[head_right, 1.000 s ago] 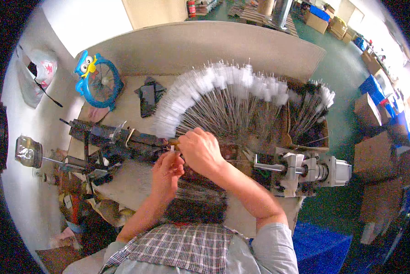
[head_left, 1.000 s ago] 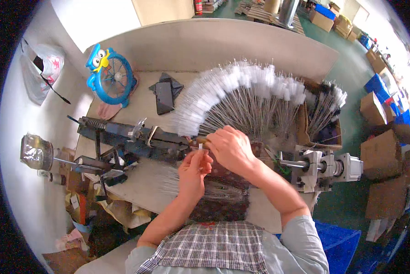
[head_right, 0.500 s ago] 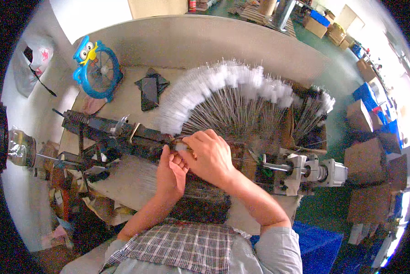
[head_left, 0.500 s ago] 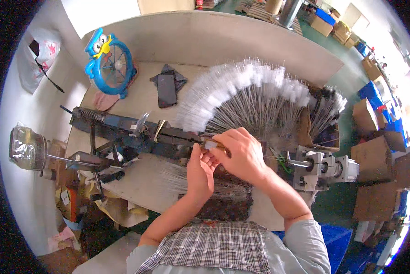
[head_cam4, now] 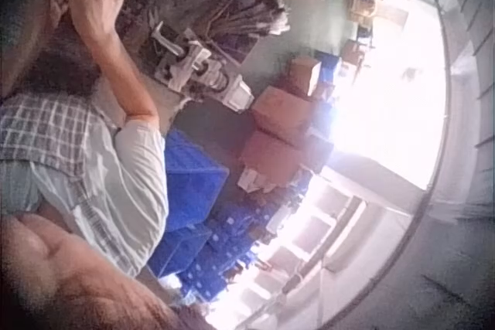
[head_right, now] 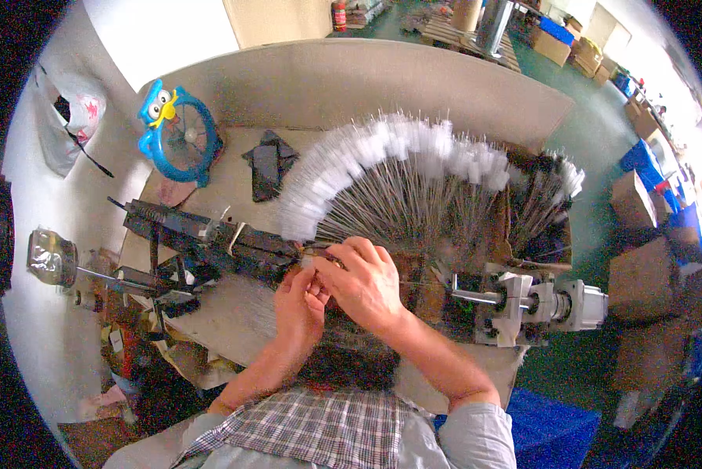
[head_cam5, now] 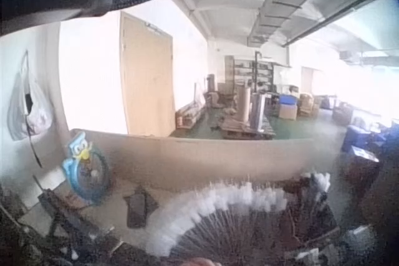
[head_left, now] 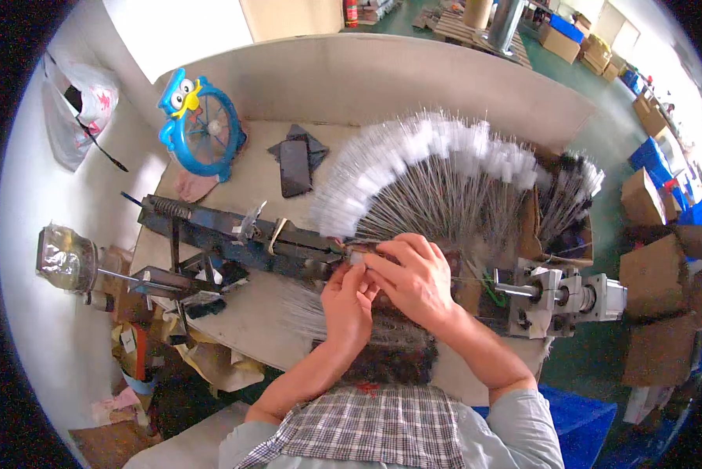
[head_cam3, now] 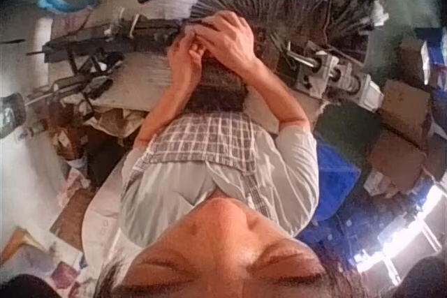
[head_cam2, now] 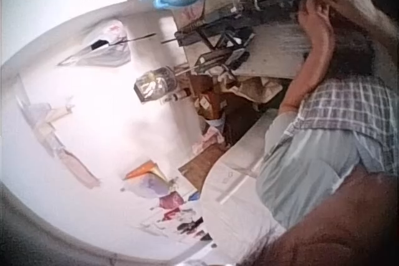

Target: Assembling and trimming synthetic-bristle brushes using a specialized workshop machine.

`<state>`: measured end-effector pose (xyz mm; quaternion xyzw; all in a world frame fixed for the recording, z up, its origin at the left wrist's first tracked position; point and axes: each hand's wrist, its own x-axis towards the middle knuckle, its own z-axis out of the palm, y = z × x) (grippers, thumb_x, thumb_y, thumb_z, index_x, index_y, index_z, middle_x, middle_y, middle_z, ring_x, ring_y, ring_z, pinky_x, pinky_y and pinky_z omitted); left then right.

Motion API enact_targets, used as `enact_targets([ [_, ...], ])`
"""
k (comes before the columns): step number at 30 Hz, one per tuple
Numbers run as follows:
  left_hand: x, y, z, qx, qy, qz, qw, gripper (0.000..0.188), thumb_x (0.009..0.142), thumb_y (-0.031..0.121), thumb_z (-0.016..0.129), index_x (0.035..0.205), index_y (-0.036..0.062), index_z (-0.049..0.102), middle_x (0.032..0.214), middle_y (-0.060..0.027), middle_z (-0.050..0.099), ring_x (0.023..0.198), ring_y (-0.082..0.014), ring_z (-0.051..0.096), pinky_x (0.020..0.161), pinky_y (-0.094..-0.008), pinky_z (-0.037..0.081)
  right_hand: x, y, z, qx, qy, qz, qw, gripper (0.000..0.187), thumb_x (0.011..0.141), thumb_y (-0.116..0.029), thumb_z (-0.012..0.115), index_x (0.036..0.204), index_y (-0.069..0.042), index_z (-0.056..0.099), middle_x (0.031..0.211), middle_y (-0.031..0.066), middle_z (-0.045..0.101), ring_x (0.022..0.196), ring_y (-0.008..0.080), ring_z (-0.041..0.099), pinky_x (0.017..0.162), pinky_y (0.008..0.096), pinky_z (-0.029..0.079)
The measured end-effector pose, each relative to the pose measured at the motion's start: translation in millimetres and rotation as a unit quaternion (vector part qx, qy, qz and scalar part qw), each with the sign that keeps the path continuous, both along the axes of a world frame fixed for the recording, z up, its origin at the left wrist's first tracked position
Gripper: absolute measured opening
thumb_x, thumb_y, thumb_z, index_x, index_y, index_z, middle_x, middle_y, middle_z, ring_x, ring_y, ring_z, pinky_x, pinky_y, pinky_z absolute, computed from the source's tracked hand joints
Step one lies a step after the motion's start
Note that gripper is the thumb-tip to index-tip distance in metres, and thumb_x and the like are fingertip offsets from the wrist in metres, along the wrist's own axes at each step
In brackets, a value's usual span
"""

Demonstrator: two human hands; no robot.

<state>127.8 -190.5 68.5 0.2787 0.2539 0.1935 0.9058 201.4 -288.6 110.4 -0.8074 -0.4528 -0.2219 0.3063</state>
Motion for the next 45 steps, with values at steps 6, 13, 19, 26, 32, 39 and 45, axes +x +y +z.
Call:
enact_targets([
  [6,2.4,-7.4,2.0,0.035,-0.016,0.006,0.999,0.004,0.086,0.005,0.054,0.089,0.0038,0.053,0.087,-0.0042,0.057,0.08,-0.0112,0.056,0.076,-0.028,0.046,7.5,-8.4,1.8,0.011,0.057,0.03,0.998,0.023,0.068,-0.019,0.068,0.091,-0.015,0.067,0.095,0.0018,0.061,0.091,0.0227,0.056,0.074,0.0346,0.048],
  [13,-1.4,-3.6,-3.6,-0.04,-0.036,0.002,0.999,0.004,0.085,0.009,0.054,0.086,0.0052,0.053,0.085,-0.0034,0.058,0.076,-0.0114,0.056,0.074,-0.0278,0.047,3.6,-0.6,2.5,-0.022,0.056,0.04,0.997,0.028,0.064,-0.014,0.072,0.092,-0.012,0.067,0.096,0.0039,0.062,0.09,0.0234,0.058,0.075,0.0335,0.049],
  [19,-3.4,-2.5,3.4,-0.05,-0.028,-0.003,0.998,0.007,0.085,0.01,0.054,0.088,0.0044,0.056,0.087,-0.0049,0.06,0.078,-0.014,0.059,0.072,-0.0296,0.05,-2.8,0.1,2.5,-0.014,0.078,0.03,0.996,0.027,0.068,-0.017,0.069,0.094,-0.013,0.066,0.096,0.0017,0.061,0.09,0.0234,0.057,0.075,0.0358,0.048],
  [26,1.7,-7.9,2.8,-0.015,-0.006,0.019,1.0,0.007,0.084,0.004,0.055,0.091,0.0036,0.056,0.086,-0.0067,0.06,0.079,-0.0162,0.06,0.073,-0.0296,0.051,-1.7,-9.9,1.9,-0.011,0.058,0.006,0.998,0.022,0.067,-0.017,0.071,0.087,-0.012,0.067,0.094,0.0028,0.061,0.088,0.0233,0.058,0.074,0.0354,0.048],
  [32,-0.6,-6.2,5.1,-0.017,-0.027,0.007,0.999,0.007,0.086,0.008,0.053,0.09,0.0031,0.056,0.086,-0.0071,0.06,0.08,-0.0165,0.06,0.074,-0.0298,0.05,0.8,-8.6,2.4,-0.006,0.059,0.026,0.998,0.024,0.066,-0.016,0.072,0.089,-0.01,0.067,0.095,0.0041,0.062,0.086,0.0237,0.058,0.073,0.0344,0.049],
  [39,-0.9,-8.6,5.8,0.038,-0.046,0.006,0.998,0.016,0.089,0.017,0.048,0.084,0.0039,0.055,0.083,-0.0063,0.059,0.077,-0.0156,0.059,0.072,-0.0288,0.049,-7.0,3.2,2.8,0.025,0.075,0.003,0.997,0.029,0.064,-0.014,0.073,0.091,-0.007,0.067,0.093,0.0042,0.063,0.083,0.0226,0.059,0.073,0.0336,0.049],
  [45,5.0,-9.4,7.2,-0.038,-0.012,0.037,0.999,0.007,0.086,0.01,0.052,0.082,0.0044,0.054,0.081,-0.0058,0.058,0.074,-0.0149,0.057,0.067,-0.0295,0.049,-6.1,-3.7,-5.7,0.014,0.07,-0.026,0.997,0.028,0.067,-0.018,0.07,0.094,-0.013,0.065,0.094,-0.0001,0.062,0.084,0.0204,0.059,0.071,0.0345,0.047],
])
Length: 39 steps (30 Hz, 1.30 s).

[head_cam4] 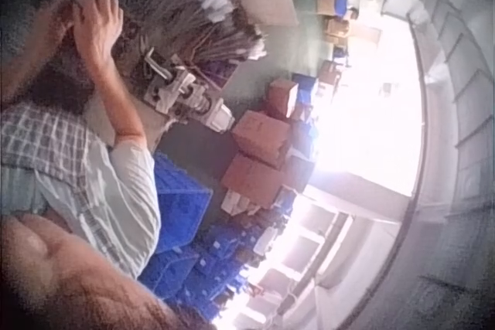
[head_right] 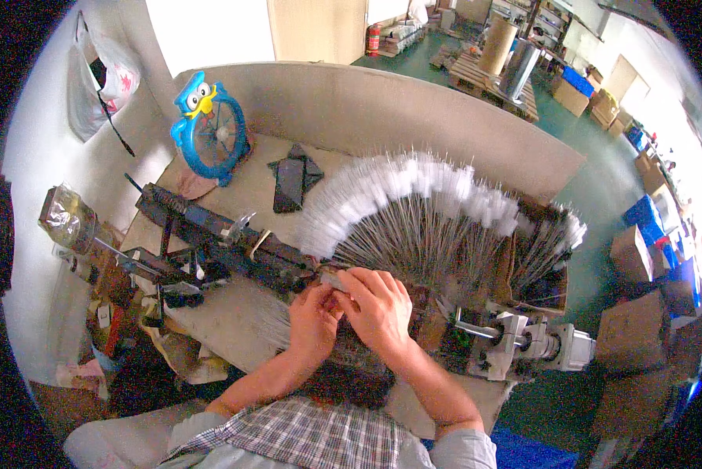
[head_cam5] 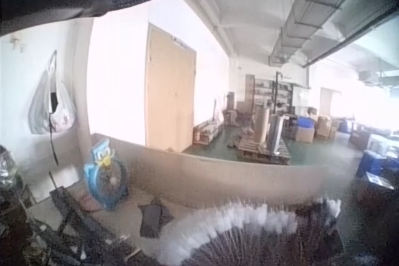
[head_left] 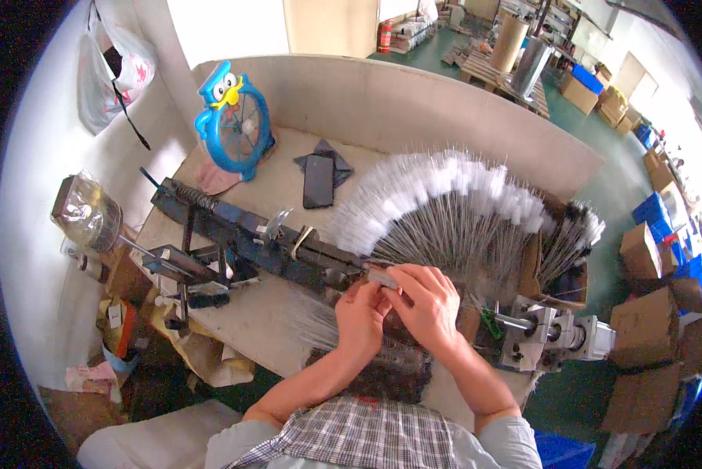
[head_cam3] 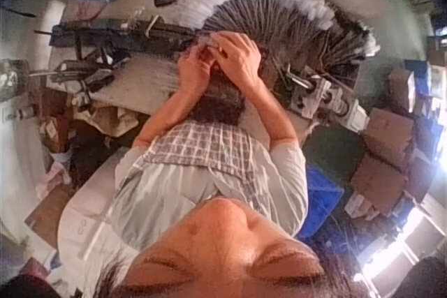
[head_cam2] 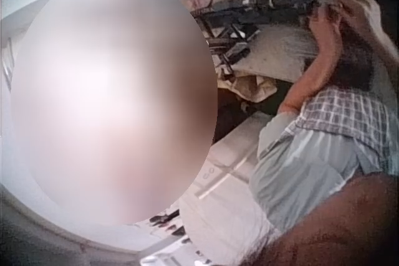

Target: Assembling and trimming synthetic-bristle brushes using a specialized workshop machine.

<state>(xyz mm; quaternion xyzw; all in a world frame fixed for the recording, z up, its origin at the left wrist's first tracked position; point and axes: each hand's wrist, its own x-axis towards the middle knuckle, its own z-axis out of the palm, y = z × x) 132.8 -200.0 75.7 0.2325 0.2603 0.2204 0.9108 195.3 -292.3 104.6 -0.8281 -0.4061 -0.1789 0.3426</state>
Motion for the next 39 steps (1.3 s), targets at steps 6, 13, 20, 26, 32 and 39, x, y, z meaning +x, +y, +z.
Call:
enact_targets([
  [6,-1.2,1.8,-9.3,0.005,-0.013,-0.008,1.0,0.016,0.087,0.003,0.049,0.101,-0.002,0.054,0.095,-0.0103,0.06,0.08,-0.0176,0.061,0.074,-0.0296,0.052,2.1,-0.6,5.4,-0.023,-0.015,0.021,0.999,0.024,0.069,-0.021,0.07,0.092,-0.016,0.066,0.093,-0.0009,0.062,0.083,0.02,0.059,0.071,0.0343,0.046],
  [13,-7.9,8.5,-1.4,-0.037,-0.035,-0.034,0.998,0.035,0.093,0.034,0.043,0.102,0.0019,0.053,0.099,-0.0113,0.059,0.092,-0.0241,0.058,0.082,-0.0365,0.048,-0.5,-18.8,25.8,-0.112,-0.018,-0.006,0.993,0.023,0.069,-0.022,0.069,0.088,-0.009,0.065,0.086,0.0019,0.061,0.083,0.0213,0.056,0.071,0.0353,0.044],
  [20,-15.7,8.3,6.2,0.004,-0.041,-0.11,0.993,0.064,0.093,0.055,0.027,0.121,-0.0007,0.041,0.117,-0.014,0.051,0.107,-0.0252,0.051,0.094,-0.0397,0.041,-5.4,-32.5,0.2,-0.08,0.026,0.014,0.996,0.013,0.071,-0.016,0.065,0.082,-0.009,0.064,0.077,0.0045,0.06,0.081,0.0238,0.055,0.072,0.0365,0.044],
  [26,-20.9,5.1,-1.9,0.112,0.043,-0.126,0.985,0.064,0.093,0.054,0.03,0.127,0.0008,0.039,0.123,-0.014,0.049,0.109,-0.0241,0.05,0.096,-0.0386,0.039,-4.0,-37.9,22.9,0.007,0.0,0.022,1.0,0.013,0.074,-0.014,0.063,0.084,-0.007,0.061,0.08,0.0067,0.061,0.081,0.0253,0.058,0.069,0.0382,0.046],
  [32,-68.0,42.9,-18.2,0.268,0.092,-0.154,0.947,0.042,0.091,0.028,0.052,0.125,0.0037,0.043,0.12,-0.0131,0.054,0.106,-0.0223,0.054,0.084,-0.0337,0.047,-32.3,-87.3,-34.0,-0.228,0.167,0.008,0.959,0.007,0.076,-0.012,0.058,0.081,-0.007,0.057,0.079,0.0103,0.06,0.067,0.0295,0.062,0.055,0.0402,0.049],
  [39,-204.2,231.8,-76.1,0.08,0.18,0.189,0.962,0.028,0.086,0.038,0.059,0.095,0.0115,0.056,0.083,-0.0015,0.06,0.072,-0.0144,0.056,0.064,-0.0322,0.046,-39.4,-105.7,-41.5,-0.262,0.145,-0.001,0.954,0.014,0.081,-0.021,0.057,0.089,-0.011,0.061,0.076,0.0081,0.06,0.072,0.0287,0.061,0.059,0.042,0.048],
])
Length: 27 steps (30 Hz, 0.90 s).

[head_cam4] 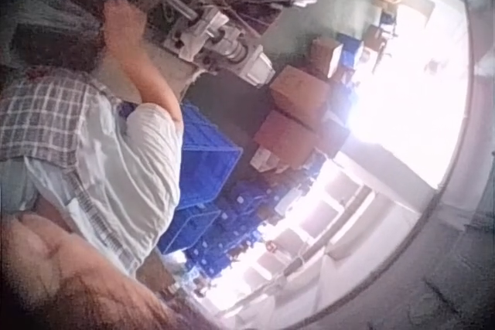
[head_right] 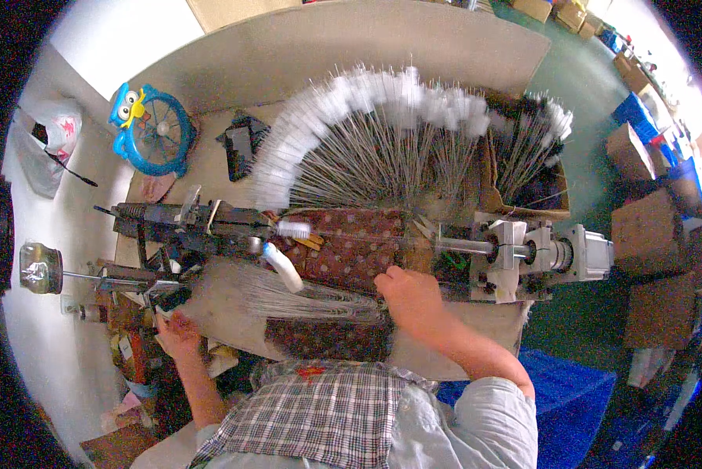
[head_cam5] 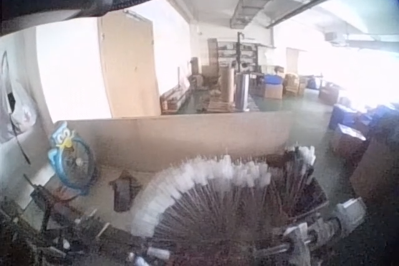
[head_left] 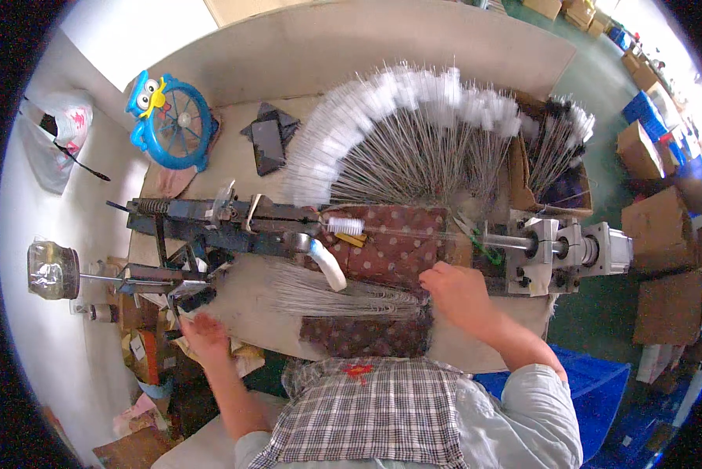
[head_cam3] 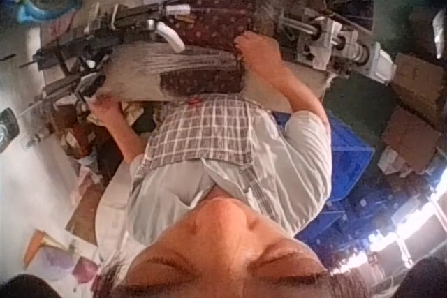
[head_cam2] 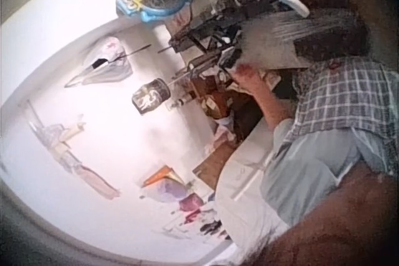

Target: Assembling and trimming synthetic-bristle brushes using a specialized workshop machine.

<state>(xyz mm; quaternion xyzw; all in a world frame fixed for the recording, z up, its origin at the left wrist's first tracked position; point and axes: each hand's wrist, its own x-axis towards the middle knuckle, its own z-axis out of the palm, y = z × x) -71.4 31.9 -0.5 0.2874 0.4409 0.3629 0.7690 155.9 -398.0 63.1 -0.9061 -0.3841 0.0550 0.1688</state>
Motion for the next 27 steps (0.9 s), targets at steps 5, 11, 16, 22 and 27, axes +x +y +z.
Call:
enact_targets([
  [5,-69.4,120.0,-28.3,0.115,0.063,0.025,0.991,0.037,0.083,0.048,0.059,0.079,0.0116,0.053,0.063,0.0013,0.053,0.054,-0.0078,0.05,0.048,-0.0234,0.04,-0.1,2.5,-25.3,-0.141,0.12,0.019,0.983,0.013,0.081,-0.018,0.057,0.091,-0.012,0.063,0.085,0.0083,0.061,0.08,0.0293,0.061,0.064,0.0411,0.048],
  [11,8.2,10.0,5.5,0.12,0.148,0.107,0.976,0.037,0.085,0.046,0.054,0.079,0.0097,0.053,0.069,-0.0011,0.055,0.057,-0.0109,0.052,0.05,-0.0253,0.044,-1.5,-18.1,1.1,-0.056,0.056,-0.033,0.996,0.024,0.077,-0.01,0.052,0.098,-0.013,0.061,0.085,0.0095,0.06,0.081,0.0294,0.062,0.065,0.0418,0.051],
  [16,73.0,-95.1,-15.7,-0.029,-0.048,-0.192,0.98,0.027,0.092,0.026,0.044,0.099,0.0027,0.055,0.098,-0.0106,0.059,0.093,-0.0232,0.057,0.088,-0.0372,0.046,2.1,-19.7,2.7,-0.103,0.083,-0.016,0.991,0.026,0.077,-0.007,0.051,0.101,-0.013,0.06,0.087,0.0101,0.058,0.081,0.0302,0.062,0.065,0.0427,0.051],
  [22,164.4,-225.8,53.5,-0.044,0.05,-0.404,0.912,0.016,0.086,0.023,0.056,0.093,0.0097,0.051,0.08,-0.0041,0.056,0.077,-0.0187,0.057,0.07,-0.0354,0.047,-5.2,-18.1,-13.1,-0.106,0.088,0.005,0.99,0.031,0.076,-0.006,0.053,0.107,-0.008,0.054,0.092,0.0127,0.055,0.084,0.0336,0.06,0.067,0.0449,0.051],
  [27,169.6,-193.2,153.0,-0.359,-0.291,-0.371,0.806,0.037,0.092,0.043,0.044,0.078,0.0098,0.053,0.052,0.0019,0.035,0.044,-0.0086,0.037,0.046,-0.0271,0.037,-17.3,-12.1,-8.2,-0.043,0.069,-0.075,0.994,0.019,0.076,-0.003,0.052,0.093,-0.007,0.055,0.087,0.0124,0.055,0.08,0.0329,0.059,0.066,0.0428,0.049],
])
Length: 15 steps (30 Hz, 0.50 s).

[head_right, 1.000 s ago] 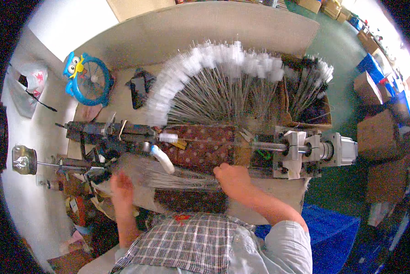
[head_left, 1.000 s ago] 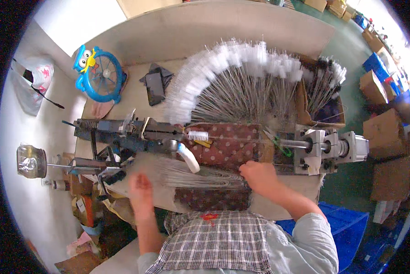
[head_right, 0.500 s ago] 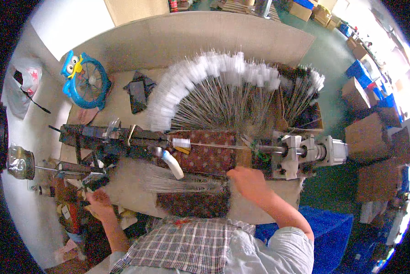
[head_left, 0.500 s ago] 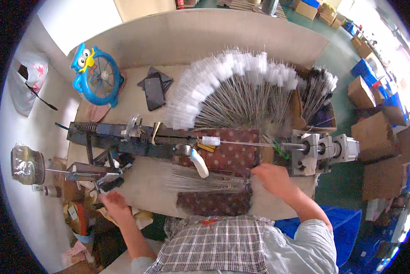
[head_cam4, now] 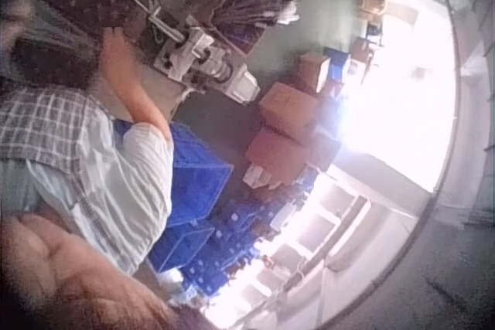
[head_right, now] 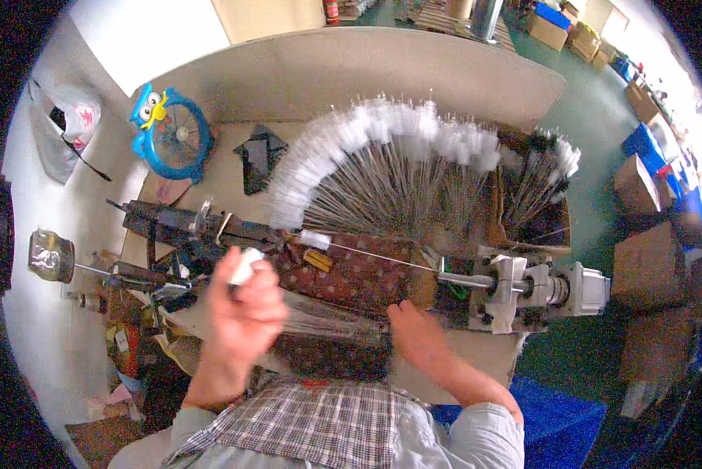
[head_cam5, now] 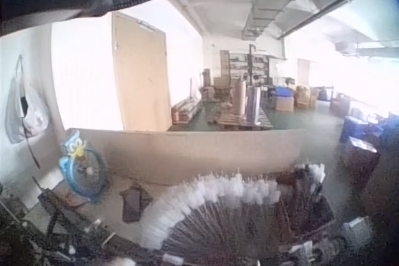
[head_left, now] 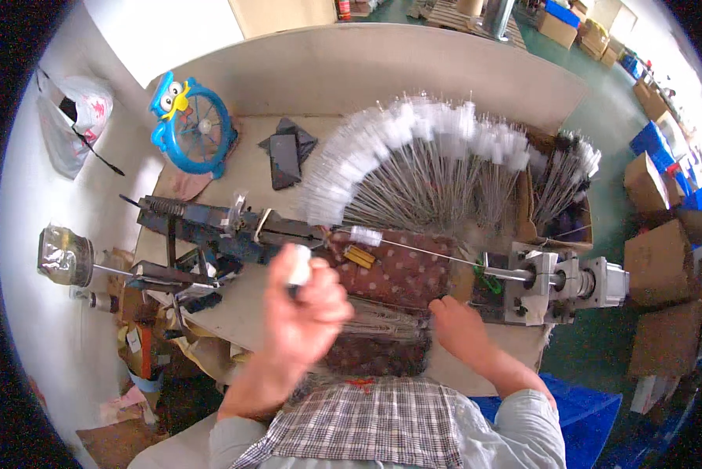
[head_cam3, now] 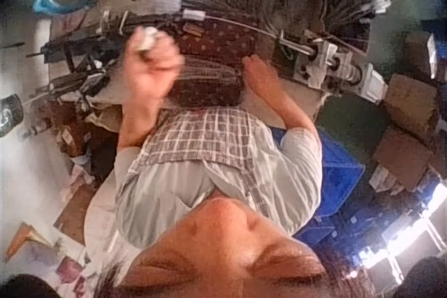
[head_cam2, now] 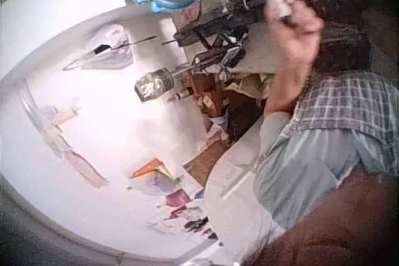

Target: Assembling and trimming synthetic-bristle brushes using a specialized workshop machine.

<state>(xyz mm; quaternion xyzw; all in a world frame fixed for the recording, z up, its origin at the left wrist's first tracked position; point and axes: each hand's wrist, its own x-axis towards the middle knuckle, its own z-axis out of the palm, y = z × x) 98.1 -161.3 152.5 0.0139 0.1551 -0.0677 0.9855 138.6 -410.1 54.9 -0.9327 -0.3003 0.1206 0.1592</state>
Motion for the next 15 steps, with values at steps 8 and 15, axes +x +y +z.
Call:
enact_targets([
  [8,-54.9,-0.6,-15.1,0.398,0.021,-0.126,0.909,0.043,0.096,0.037,0.037,0.084,0.0016,0.058,0.067,-0.0086,0.058,0.054,-0.0145,0.052,0.054,-0.0288,0.046,30.0,-38.2,81.0,-0.005,-0.105,-0.001,0.994,0.01,0.069,0.0,0.053,0.079,-0.005,0.052,0.078,0.0129,0.05,0.077,0.0327,0.053,0.064,0.0431,0.045],
  [15,37.5,-63.7,-18.5,0.815,-0.308,-0.062,0.488,0.019,0.085,0.016,0.058,0.098,0.0031,0.057,0.084,-0.0095,0.061,0.069,-0.0222,0.061,0.062,-0.0326,0.05,66.7,-49.0,114.3,0.19,-0.201,-0.089,0.957,0.016,0.073,0.006,0.055,0.087,0.0,0.061,0.09,0.0123,0.063,0.081,0.0288,0.061,0.069,0.0361,0.049],
])
